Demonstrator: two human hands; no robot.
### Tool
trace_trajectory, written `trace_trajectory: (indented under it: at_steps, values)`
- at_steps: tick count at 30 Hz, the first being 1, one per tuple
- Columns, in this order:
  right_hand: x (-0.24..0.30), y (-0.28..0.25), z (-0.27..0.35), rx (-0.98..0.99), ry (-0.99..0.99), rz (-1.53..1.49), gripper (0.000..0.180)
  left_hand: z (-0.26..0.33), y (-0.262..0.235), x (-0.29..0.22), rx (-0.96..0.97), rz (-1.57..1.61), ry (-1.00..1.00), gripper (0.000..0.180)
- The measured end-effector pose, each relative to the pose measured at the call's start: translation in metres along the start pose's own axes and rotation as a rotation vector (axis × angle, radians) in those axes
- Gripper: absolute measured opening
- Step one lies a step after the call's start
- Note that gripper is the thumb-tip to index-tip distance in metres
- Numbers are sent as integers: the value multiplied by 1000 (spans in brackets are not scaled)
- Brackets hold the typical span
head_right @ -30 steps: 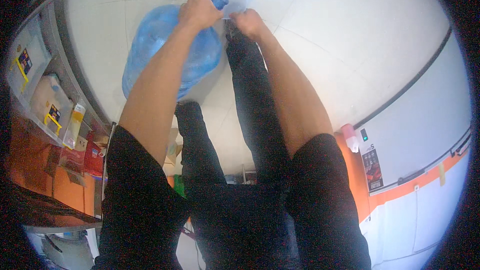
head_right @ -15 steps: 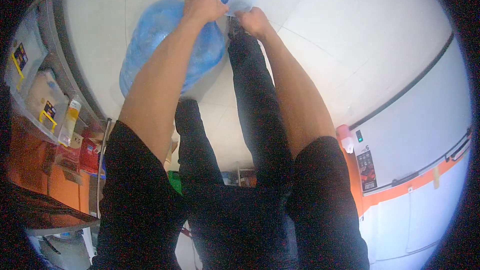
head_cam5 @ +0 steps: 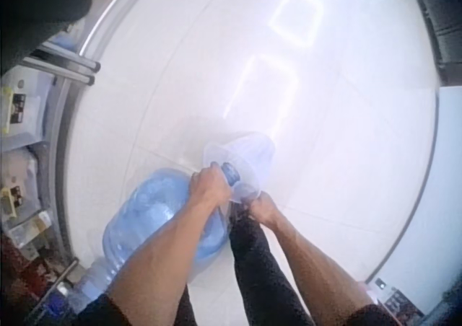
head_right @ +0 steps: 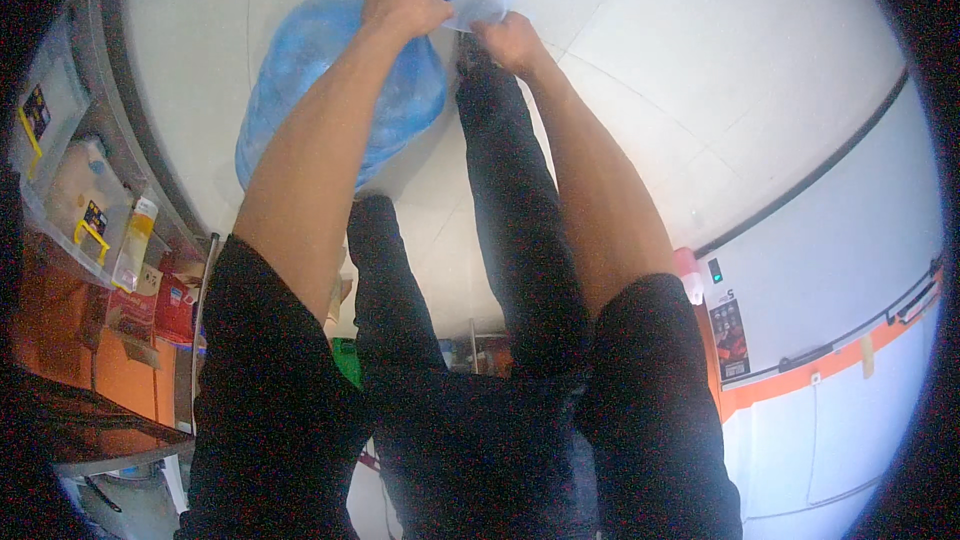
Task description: The person pours water into a pot and a small bowl, lights a gas stove to heat them, and then washes several bowls and a pan using a sponge and soap at a sink.
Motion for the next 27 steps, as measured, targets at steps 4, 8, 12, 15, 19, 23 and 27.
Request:
trace_trajectory:
  at_steps: [4, 8, 12, 15, 19, 23, 27]
  values:
    - [-3, -8, -1, -39, -43, 9, 45, -2, 5, -5, 19, 16, 25, 59]
    - [-2, 0, 3, -16, 37, -36, 46, 0, 8, 8, 20, -25, 7, 57]
    - [-8, 2, -6, -3, -62, 70, 49, -3, 11, 3, -5, -34, 80, 55]
    - [-14, -4, -7, -95, -69, 81, 48, -4, 13, 2, -16, -25, 72, 54]
    - [-9, 4, -8, -47, -68, 70, 47, -4, 14, 10, -5, -23, 46, 55]
    - [-4, -1, -7, -46, -117, 140, 46, -4, 15, 7, -12, -28, 24, 55]
    - [-1, 0, -2, -21, -79, 72, 46, -4, 17, 10, -21, -30, 26, 54]
Point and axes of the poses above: each hand's wrist, its own z-axis away from the middle knuckle, its own y-axis out of the palm, x = y × z, the point moved 9 cm from there along -z, towards the middle knuckle, and after that the axes turned 5 degrees about y, right-handed, at the moved point
